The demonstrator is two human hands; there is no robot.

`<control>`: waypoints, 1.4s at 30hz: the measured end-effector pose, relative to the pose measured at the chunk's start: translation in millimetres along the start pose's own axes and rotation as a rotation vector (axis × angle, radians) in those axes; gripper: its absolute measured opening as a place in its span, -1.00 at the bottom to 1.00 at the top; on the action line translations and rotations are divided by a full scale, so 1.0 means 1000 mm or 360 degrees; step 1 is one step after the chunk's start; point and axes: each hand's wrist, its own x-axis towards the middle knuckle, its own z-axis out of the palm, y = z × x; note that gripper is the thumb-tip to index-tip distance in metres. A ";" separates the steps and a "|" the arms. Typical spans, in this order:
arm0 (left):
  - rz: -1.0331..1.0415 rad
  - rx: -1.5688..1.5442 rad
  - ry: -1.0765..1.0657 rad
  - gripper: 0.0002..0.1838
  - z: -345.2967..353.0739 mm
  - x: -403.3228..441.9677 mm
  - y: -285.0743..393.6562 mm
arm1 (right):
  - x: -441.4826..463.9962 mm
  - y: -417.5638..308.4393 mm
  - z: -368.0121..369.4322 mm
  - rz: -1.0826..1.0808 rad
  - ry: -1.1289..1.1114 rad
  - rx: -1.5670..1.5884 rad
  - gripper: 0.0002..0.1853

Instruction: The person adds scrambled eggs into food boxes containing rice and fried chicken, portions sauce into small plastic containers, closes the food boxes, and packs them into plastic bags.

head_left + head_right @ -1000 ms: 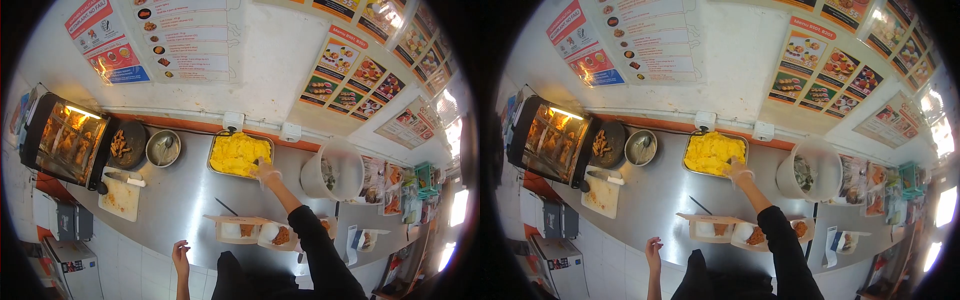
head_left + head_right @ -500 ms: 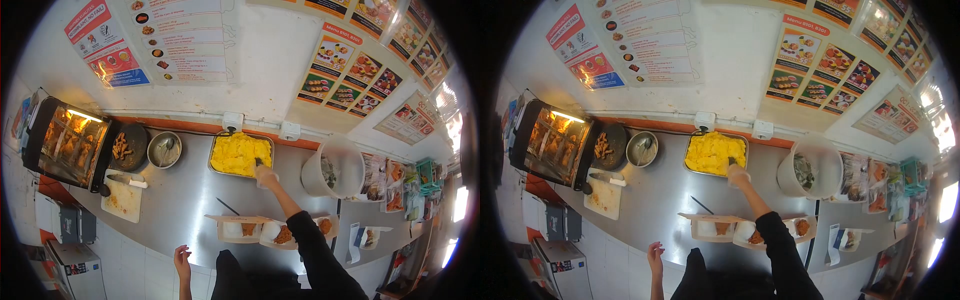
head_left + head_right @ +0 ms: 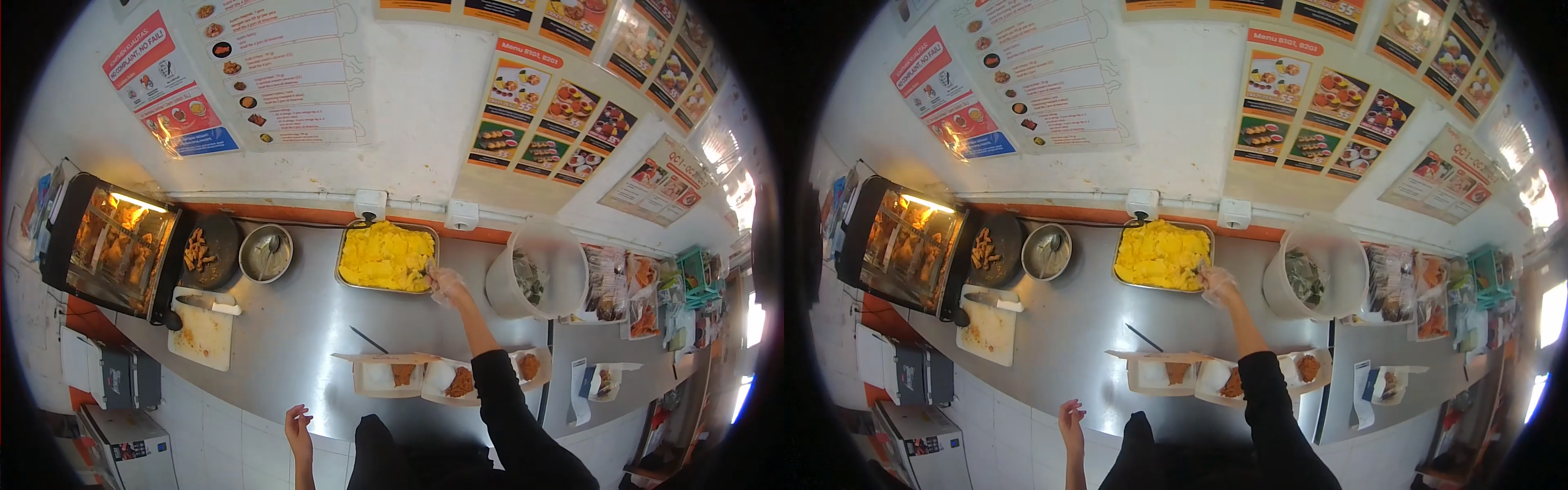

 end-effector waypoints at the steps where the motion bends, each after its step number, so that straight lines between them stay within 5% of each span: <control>1: 0.0028 -0.0017 -0.0002 -0.78 0.001 0.000 -0.001 | 0.007 0.007 -0.003 -0.0037 -0.0039 0.0152 -0.61; 9: 0.0047 0.0036 -0.0032 -0.77 0.004 -0.009 0.001 | 0.014 0.013 -0.018 -0.0014 -0.0378 0.0725 -0.66; 16: 0.0101 0.0020 -0.0103 -0.78 0.014 -0.026 -0.001 | -0.108 -0.039 -0.036 -0.0222 -0.0450 0.0906 -0.71; 20: 0.0121 0.0102 -0.0222 -0.78 0.025 -0.036 -0.016 | -0.181 -0.017 -0.103 -0.0216 -0.0649 0.0916 -0.76; 23: 0.0163 0.0170 -0.0321 -0.78 0.039 -0.050 -0.015 | -0.273 -0.013 -0.167 -0.0183 -0.0151 0.0696 -0.79; 25: 0.0198 0.0194 -0.0367 -0.77 0.050 -0.062 -0.010 | -0.319 0.022 -0.229 -0.0233 -0.0186 0.0784 -0.82; 29: 0.0330 0.0216 -0.0416 -0.74 0.066 -0.078 -0.027 | -0.420 0.078 -0.342 -0.0178 0.0436 0.0227 -0.80; 30: 0.0314 0.0217 -0.0424 -0.74 0.074 -0.084 -0.024 | -0.447 0.082 -0.368 0.0067 0.0470 0.0554 -0.80; 39: 0.0307 0.0240 -0.0419 -0.71 0.148 -0.175 -0.003 | -0.505 0.251 -0.562 0.0343 0.0560 0.0286 -0.75; 41: 0.0269 0.0245 -0.0425 -0.70 0.161 -0.195 -0.005 | -0.497 0.269 -0.576 0.0053 0.0418 -0.1058 -0.75; 42: 0.0253 0.0246 -0.0426 -0.70 0.167 -0.204 -0.006 | -0.486 0.282 -0.578 0.0020 0.0398 -0.1194 -0.77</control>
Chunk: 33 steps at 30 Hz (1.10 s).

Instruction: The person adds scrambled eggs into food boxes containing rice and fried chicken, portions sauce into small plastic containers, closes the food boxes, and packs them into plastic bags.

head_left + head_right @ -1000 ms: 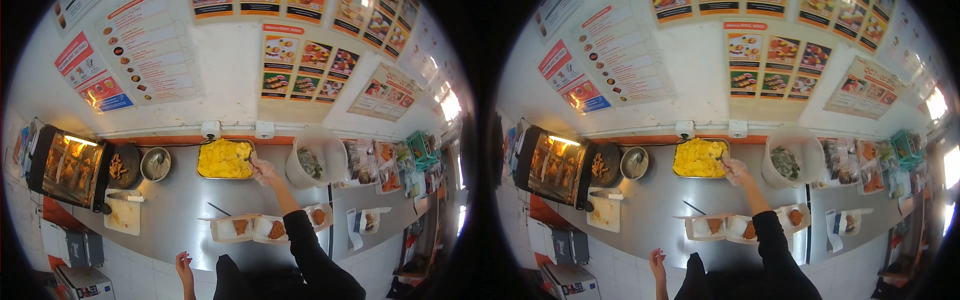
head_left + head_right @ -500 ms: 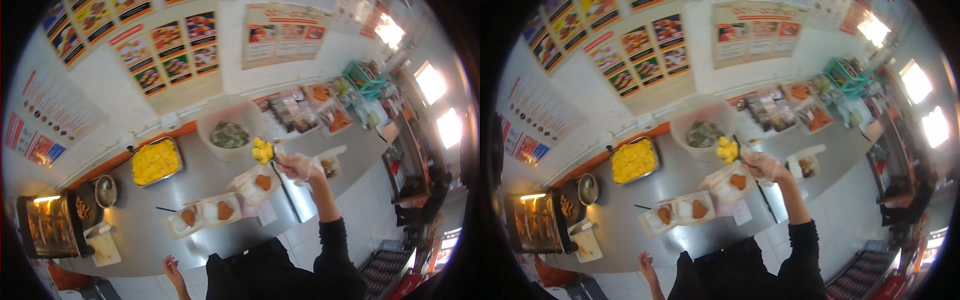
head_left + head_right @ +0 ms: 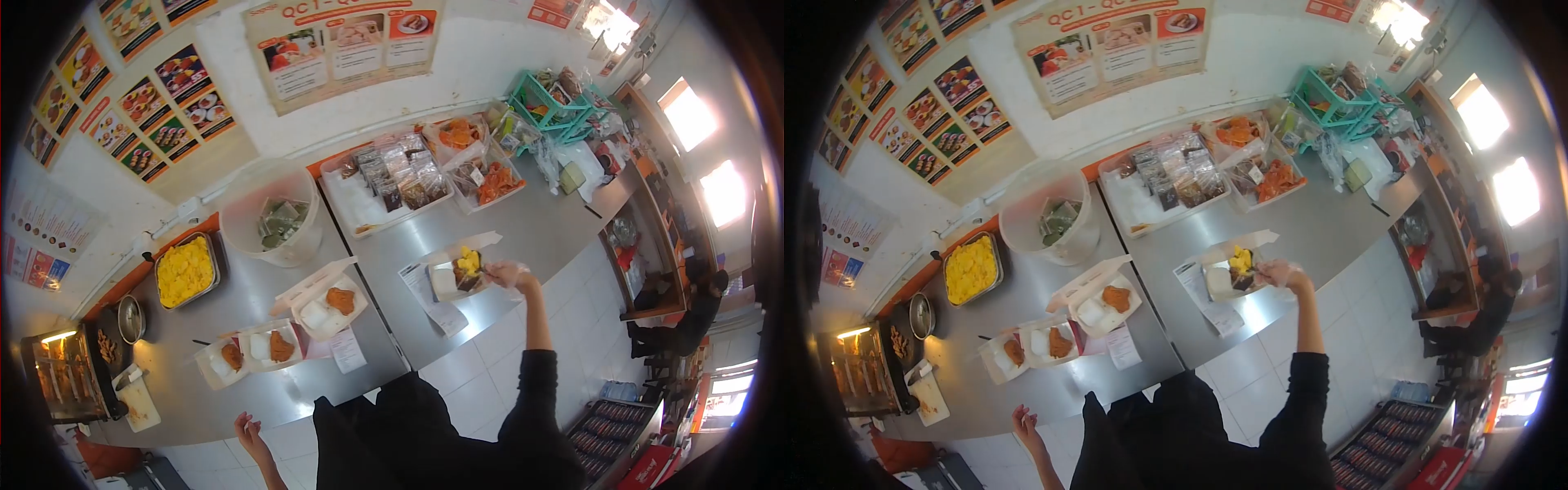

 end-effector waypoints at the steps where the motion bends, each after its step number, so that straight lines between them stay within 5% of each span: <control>1: -0.0012 0.0011 0.0004 -0.69 0.008 -0.006 0.002 | 0.010 0.010 0.009 -0.0052 0.0002 -0.0130 -0.77; 2: -0.0025 0.0021 0.0010 -0.69 0.016 -0.012 0.004 | 0.020 0.022 0.026 0.0101 0.0002 0.0244 -0.78; 4: -0.0066 0.0028 0.0021 -0.69 0.030 -0.025 0.012 | 0.028 -0.008 0.055 0.0115 0.0270 -0.0202 -0.73; 6: -0.0113 0.0019 0.0033 -0.68 0.039 -0.034 0.021 | 0.072 0.017 0.122 0.0510 0.0544 -0.0661 -0.73; 8: -0.0098 0.0005 0.0036 -0.68 0.040 -0.039 0.019 | 0.046 -0.038 0.133 0.0643 0.0767 -0.0840 -0.64; 10: -0.0106 0.0002 0.0049 -0.69 0.040 -0.041 0.022 | 0.045 -0.056 0.136 0.0809 0.0806 -0.0513 -0.52; 16: -0.0161 -0.0029 0.0050 -0.69 0.035 -0.035 0.020 | 0.039 -0.046 0.176 0.0588 0.1443 -0.0034 -0.41; 19: -0.0148 -0.0034 0.0006 -0.69 0.022 -0.022 0.021 | 0.079 0.022 0.243 0.0276 0.2237 -0.0405 -0.46; 22: -0.0157 -0.0067 -0.0028 -0.69 0.007 -0.004 0.016 | 0.038 -0.049 0.180 0.0901 0.1743 0.0544 -0.58; 23: -0.0159 -0.0080 -0.0036 -0.69 -0.001 0.002 0.012 | 0.023 -0.113 0.158 0.0960 0.1983 0.0819 -0.77; 25: -0.0130 -0.0113 -0.0032 -0.70 -0.017 0.015 0.005 | 0.013 -0.191 0.155 0.0907 0.1662 0.0562 -0.77; 28: -0.0054 -0.0147 0.0017 -0.71 -0.042 0.031 0.000 | 0.020 -0.292 0.182 0.0739 0.1160 0.0176 -0.76; 29: -0.0036 -0.0139 0.0028 -0.72 -0.047 0.039 0.003 | 0.035 -0.313 0.218 0.0294 0.1466 -0.0588 -0.73; 31: 0.0018 -0.0165 0.0035 -0.74 -0.057 0.056 0.009 | 0.100 -0.366 0.296 -0.0305 0.1547 -0.0471 -0.68; 33: 0.0067 -0.0211 0.0010 -0.74 -0.066 0.072 0.016 | 0.122 -0.478 0.280 -0.0197 0.0735 0.1248 -0.65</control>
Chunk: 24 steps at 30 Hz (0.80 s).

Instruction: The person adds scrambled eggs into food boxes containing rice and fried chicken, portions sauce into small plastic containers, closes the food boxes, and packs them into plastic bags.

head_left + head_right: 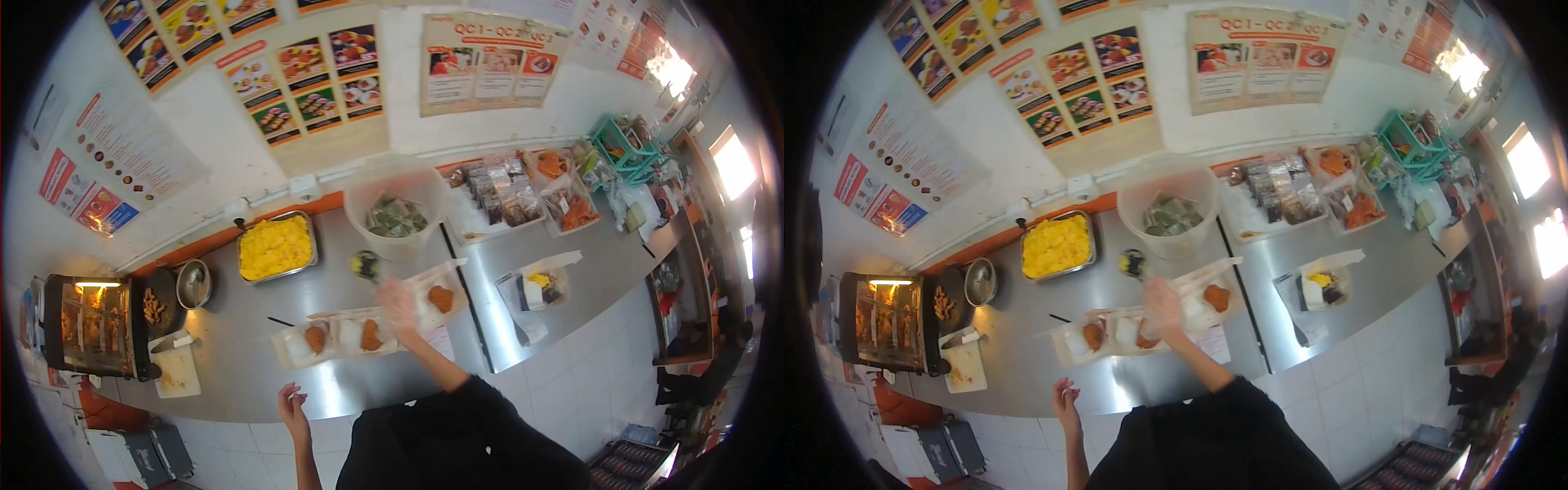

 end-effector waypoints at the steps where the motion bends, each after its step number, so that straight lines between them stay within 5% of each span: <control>1: 0.0023 -0.0023 -0.0021 -0.74 -0.003 0.008 0.004 | 0.017 -0.014 0.038 -0.0164 -0.0092 -0.0085 -0.64; 4: 0.0110 -0.0048 -0.0073 -0.75 -0.016 0.027 0.019 | 0.078 -0.004 0.160 -0.0566 -0.0195 -0.0381 -0.58; 8: 0.0184 -0.0089 -0.0033 -0.77 -0.032 0.048 0.026 | 0.149 -0.001 0.243 -0.0203 -0.0527 -0.0659 -0.47; 10: 0.0159 -0.0069 -0.0065 -0.76 -0.033 0.054 0.029 | 0.141 -0.024 0.244 0.0127 -0.0420 -0.0900 -0.38; 13: 0.0107 -0.0007 -0.0253 -0.69 -0.016 0.064 0.045 | 0.115 -0.083 0.218 0.0349 -0.0192 -0.0524 -0.29; 16: 0.0143 0.0009 -0.0451 -0.54 0.043 0.083 0.094 | 0.084 -0.112 0.217 0.0236 0.0200 -0.0119 -0.26; 19: 0.0375 0.0052 -0.0531 -0.39 0.096 0.120 0.106 | 0.058 -0.119 0.198 -0.0250 0.0176 0.0156 -0.26; 22: -0.0297 -0.0856 -0.0853 -0.26 0.140 0.176 0.064 | 0.038 -0.096 0.163 -0.0517 -0.0192 0.0404 -0.26; 24: -0.0110 -0.0833 -0.0979 -0.18 0.173 0.228 0.048 | 0.021 -0.061 0.160 -0.0505 -0.0124 0.0731 -0.32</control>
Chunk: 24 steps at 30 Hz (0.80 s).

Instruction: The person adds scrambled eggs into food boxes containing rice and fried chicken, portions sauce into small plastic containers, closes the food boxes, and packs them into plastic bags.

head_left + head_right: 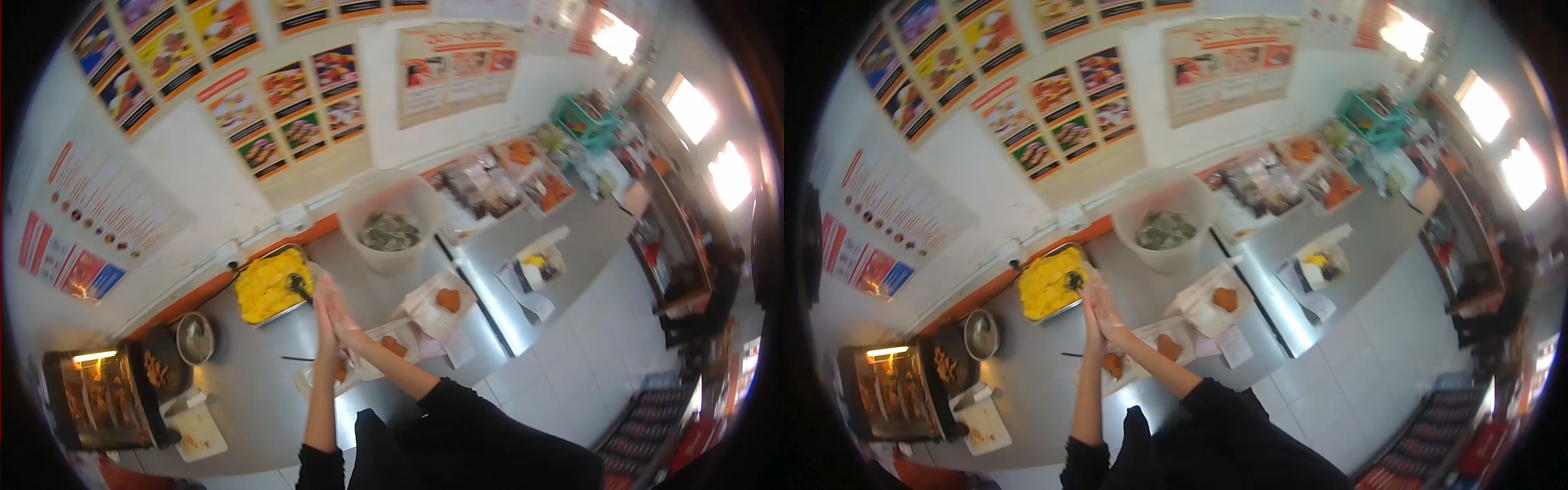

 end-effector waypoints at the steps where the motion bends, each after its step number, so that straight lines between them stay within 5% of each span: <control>1: -0.0089 0.0268 0.0011 -0.19 -0.010 0.031 0.000 | -0.023 -0.002 -0.019 0.0206 -0.0203 0.0231 -0.36; 4: -0.0070 0.1158 0.0045 -0.21 -0.024 0.115 0.014 | -0.100 -0.006 -0.087 0.0805 -0.0850 0.1049 -0.50; 6: 0.0407 0.1898 0.0173 -0.19 -0.010 0.132 0.018 | -0.120 -0.068 -0.164 0.0954 -0.1103 0.0438 -0.54; 8: 0.0412 0.1638 0.0011 -0.23 -0.040 0.169 -0.002 | -0.147 -0.044 -0.243 0.0751 -0.0478 0.0299 -0.67; 11: -0.0341 0.1591 0.0007 -0.26 -0.055 0.191 0.002 | -0.163 -0.041 -0.375 0.0445 0.0704 -0.0223 -0.78; 14: 0.0242 0.1207 0.0447 -0.32 -0.021 0.158 -0.025 | -0.158 -0.039 -0.499 0.0320 0.1328 -0.1518 -0.79; 17: 0.1110 0.1871 0.1148 -0.43 0.059 0.109 -0.069 | -0.134 -0.075 -0.563 0.0179 0.1257 -0.2161 -0.71; 20: 0.1399 0.1695 0.0880 -0.52 0.202 0.033 -0.082 | -0.124 -0.068 -0.608 0.0199 0.1295 -0.2261 -0.59; 22: 0.1278 0.1417 0.0408 -0.55 0.280 -0.011 -0.133 | -0.119 -0.037 -0.640 -0.0018 0.1546 -0.2247 -0.45; 24: 0.0807 0.1471 -0.0267 -0.67 0.344 -0.053 -0.193 | -0.119 -0.009 -0.660 0.0286 0.1621 -0.1651 -0.40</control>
